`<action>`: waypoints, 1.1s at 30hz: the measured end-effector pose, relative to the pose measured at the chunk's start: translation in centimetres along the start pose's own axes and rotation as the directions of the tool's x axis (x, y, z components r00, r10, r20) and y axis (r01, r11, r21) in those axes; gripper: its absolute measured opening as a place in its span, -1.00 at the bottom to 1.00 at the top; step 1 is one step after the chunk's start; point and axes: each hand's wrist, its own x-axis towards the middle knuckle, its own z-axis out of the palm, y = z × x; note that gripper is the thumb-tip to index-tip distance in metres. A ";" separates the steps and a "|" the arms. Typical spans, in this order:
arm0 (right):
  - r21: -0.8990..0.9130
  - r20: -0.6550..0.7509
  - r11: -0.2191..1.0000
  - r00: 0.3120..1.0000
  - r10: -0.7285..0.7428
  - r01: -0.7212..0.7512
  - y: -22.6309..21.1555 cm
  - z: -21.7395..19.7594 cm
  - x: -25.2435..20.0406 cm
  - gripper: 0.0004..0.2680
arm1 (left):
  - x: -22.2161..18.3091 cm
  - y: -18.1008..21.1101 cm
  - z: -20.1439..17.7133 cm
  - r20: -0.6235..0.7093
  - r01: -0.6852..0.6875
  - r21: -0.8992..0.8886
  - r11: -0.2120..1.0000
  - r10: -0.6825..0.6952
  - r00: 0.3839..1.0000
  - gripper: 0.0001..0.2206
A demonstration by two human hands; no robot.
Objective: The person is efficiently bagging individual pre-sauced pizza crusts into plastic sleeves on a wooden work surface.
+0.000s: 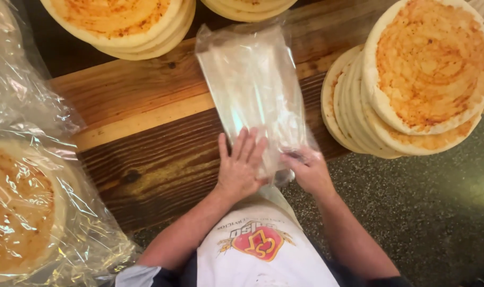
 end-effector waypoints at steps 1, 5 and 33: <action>-0.066 -0.040 0.992 0.994 0.105 -0.107 -0.6 0.1 0.3 -0.79 | -0.1 -0.3 0.2 -0.035 0.061 0.009 0.998 -0.061 0.998 0.04; -0.278 -0.254 0.807 0.850 0.461 -0.521 -1.9 1.4 1.7 -0.28 | -1.0 -0.5 0.8 -0.089 0.147 -0.029 0.989 -0.149 0.985 -0.07; 0.605 0.370 0.791 0.848 -0.381 0.091 -4.2 -8.8 -2.0 -0.82 | -1.4 0.2 0.3 -0.219 0.403 -0.178 0.898 -0.435 0.873 -0.34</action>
